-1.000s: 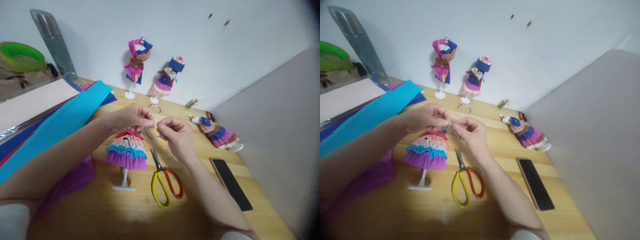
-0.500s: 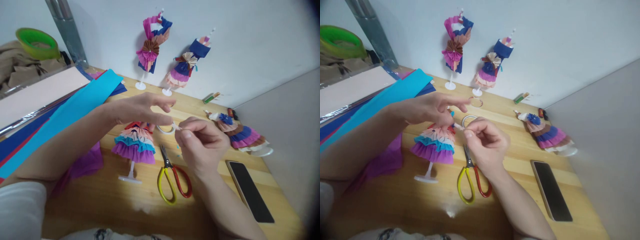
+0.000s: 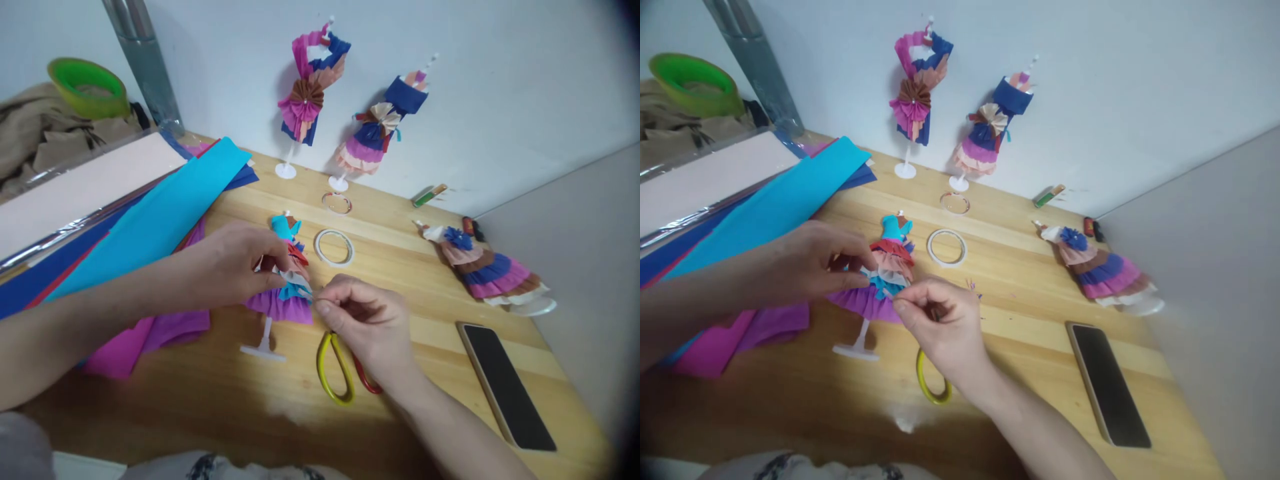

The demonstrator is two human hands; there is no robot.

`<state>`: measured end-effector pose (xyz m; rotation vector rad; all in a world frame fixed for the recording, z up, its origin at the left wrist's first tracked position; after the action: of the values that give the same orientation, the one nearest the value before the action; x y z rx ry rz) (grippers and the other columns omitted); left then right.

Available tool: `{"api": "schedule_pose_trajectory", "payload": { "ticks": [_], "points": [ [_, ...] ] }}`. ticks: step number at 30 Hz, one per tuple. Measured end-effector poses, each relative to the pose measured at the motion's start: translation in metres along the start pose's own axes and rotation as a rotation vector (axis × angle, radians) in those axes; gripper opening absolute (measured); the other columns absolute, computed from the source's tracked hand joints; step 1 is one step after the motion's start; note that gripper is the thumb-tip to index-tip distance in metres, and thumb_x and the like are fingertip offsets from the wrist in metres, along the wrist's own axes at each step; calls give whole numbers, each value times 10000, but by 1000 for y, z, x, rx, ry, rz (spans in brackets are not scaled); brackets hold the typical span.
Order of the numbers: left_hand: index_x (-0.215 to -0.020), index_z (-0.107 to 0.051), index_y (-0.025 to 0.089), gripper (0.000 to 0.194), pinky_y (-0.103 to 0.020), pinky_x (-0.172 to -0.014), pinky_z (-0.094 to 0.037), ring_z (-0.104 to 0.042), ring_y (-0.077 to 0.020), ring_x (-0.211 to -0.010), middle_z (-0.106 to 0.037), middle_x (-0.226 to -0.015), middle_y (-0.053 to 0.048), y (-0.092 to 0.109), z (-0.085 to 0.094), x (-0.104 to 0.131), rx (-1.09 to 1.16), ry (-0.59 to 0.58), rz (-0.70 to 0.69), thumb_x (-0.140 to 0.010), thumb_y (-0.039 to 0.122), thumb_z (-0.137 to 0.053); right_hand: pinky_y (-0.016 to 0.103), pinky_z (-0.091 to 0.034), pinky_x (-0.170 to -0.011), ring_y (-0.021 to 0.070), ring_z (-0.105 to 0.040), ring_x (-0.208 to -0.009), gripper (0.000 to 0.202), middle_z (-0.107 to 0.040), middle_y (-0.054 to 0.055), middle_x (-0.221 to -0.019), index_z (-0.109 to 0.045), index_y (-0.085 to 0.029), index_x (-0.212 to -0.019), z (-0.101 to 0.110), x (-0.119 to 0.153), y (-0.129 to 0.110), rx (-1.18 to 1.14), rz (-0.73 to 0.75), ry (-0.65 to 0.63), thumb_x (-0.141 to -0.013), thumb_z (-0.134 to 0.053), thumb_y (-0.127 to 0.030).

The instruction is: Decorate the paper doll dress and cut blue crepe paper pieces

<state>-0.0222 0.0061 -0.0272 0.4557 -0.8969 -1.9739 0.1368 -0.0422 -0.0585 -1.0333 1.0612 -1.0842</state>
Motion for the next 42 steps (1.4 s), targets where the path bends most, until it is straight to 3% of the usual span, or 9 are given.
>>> {"api": "schedule_pose_trajectory", "payload": {
  "ticks": [4, 7, 12, 16, 19, 22, 24, 28, 42],
  "points": [
    [-954, -745, 205, 233, -196, -521, -356, -508, -89, -567, -668, -684, 22, -7, -17, 10, 245, -120, 77, -775, 295, -627, 198, -427, -440, 88, -520, -492, 94, -626, -3, -566, -672, -190, -623, -4, -1, -1, -23, 25, -19, -714, -691, -185],
    [-833, -731, 160, 174, -200, -536, -391, -527, -96, -588, -650, -664, 14, -5, -25, 11, 429, -209, 114, -734, 290, -669, 202, -445, -448, 92, -535, -499, 98, -638, 1, -572, -674, -192, -618, -6, 0, -7, -10, 55, -47, -713, -680, -167],
    [-632, -622, 139, 135, -186, -505, -382, -484, -81, -556, -560, -567, 34, -4, -35, 14, 505, -201, 198, -702, 245, -670, 214, -434, -452, 98, -529, -507, 108, -630, -1, -566, -679, -196, -610, -7, 0, -3, -33, 18, -86, -715, -701, -208],
    [-633, -577, 154, 154, -180, -458, -360, -470, -76, -516, -542, -559, 34, -3, -35, 25, 485, -131, 238, -745, 257, -602, 241, -448, -477, 111, -536, -519, 224, -648, 21, -620, -738, -197, -748, -4, -1, 9, -193, -117, -234, -752, -708, -419],
    [-615, -555, 170, 216, -183, -419, -314, -427, -67, -460, -481, -499, 50, -7, -27, 37, 330, 21, 197, -799, 282, -570, 268, -437, -481, 130, -536, -529, 410, -642, 40, -646, -751, -202, -960, 10, -5, 7, -267, -66, -263, -804, -615, -556],
    [-637, -584, 170, 214, -197, -450, -323, -449, -68, -481, -529, -547, 32, 2, -15, 51, -80, 275, -63, -843, 209, -540, 259, -413, -493, 128, -532, -565, 198, -627, 23, -660, -739, -228, -881, 31, -11, -3, -46, 131, -52, -816, -658, -396],
    [-642, -586, 168, 236, -219, -475, -330, -476, -80, -515, -581, -616, 6, 14, -20, 59, -356, 326, -271, -860, 134, -503, 251, -394, -489, 116, -510, -549, 79, -602, 7, -631, -711, -220, -789, 30, -13, -7, 171, 239, -27, -816, -650, -262],
    [-612, -539, 174, 301, -262, -456, -295, -435, -104, -490, -546, -595, 3, 21, -40, 61, -629, 219, -445, -864, 47, -433, 247, -405, -505, 108, -510, -550, 121, -569, 5, -645, -693, -192, -821, 10, -13, -6, 423, 401, -162, -829, -580, -148],
    [-660, -518, 169, 238, -253, -434, -254, -488, -142, -520, -514, -597, -5, 4, -61, 37, -909, 78, -338, -854, 60, -433, 208, -368, -476, 86, -464, -541, 149, -497, -7, -674, -654, -146, -847, 1, -7, -3, 543, 581, -206, -814, -540, -57]
  ]
}}
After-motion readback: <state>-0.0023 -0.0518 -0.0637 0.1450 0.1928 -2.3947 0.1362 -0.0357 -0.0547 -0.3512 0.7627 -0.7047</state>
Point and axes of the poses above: each hand's wrist, its own x-axis away from the middle knuckle, its own z-axis out of the back of the hand, y = z × x, the point moved 6 cm from there along -x, towards the middle knuckle
